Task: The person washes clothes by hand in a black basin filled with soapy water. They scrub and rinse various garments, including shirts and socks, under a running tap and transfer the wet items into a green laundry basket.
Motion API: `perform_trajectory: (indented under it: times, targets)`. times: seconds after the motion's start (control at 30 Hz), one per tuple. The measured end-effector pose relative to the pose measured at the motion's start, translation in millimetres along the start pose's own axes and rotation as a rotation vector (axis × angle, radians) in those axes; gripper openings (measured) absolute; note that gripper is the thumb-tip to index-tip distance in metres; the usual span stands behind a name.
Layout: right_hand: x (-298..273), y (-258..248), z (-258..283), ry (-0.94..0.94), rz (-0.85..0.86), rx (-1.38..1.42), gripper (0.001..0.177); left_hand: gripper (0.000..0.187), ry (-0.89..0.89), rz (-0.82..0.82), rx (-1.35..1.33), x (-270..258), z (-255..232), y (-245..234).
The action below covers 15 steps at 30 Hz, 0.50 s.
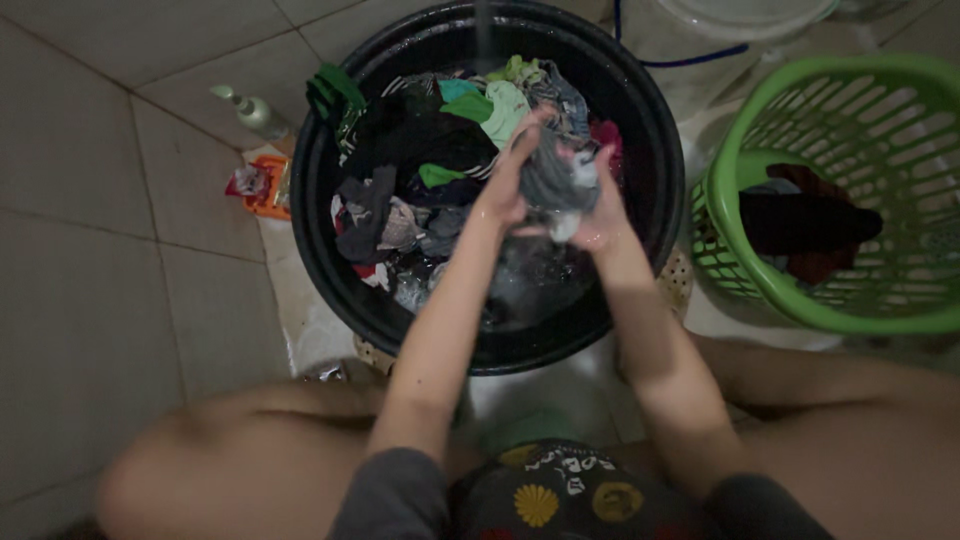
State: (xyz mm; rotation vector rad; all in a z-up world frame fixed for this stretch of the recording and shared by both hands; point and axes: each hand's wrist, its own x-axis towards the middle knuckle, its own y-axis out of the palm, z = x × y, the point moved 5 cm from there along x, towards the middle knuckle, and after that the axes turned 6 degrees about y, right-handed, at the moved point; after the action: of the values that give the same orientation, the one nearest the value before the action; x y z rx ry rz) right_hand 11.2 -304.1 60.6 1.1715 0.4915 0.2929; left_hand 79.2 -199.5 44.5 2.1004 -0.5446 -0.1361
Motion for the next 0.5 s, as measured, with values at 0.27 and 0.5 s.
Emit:
perform_trajectory:
  times: [0.27, 0.5]
  targets:
    - [32, -56, -60, 0.069, -0.307, -0.536, 0.049, 0.013, -0.399, 0.117, 0.565, 24, 5, -39]
    - [43, -104, -75, -0.249, -0.978, -1.308, 0.039, 0.013, 0.249, -0.355, 1.451, 18, 48, -69]
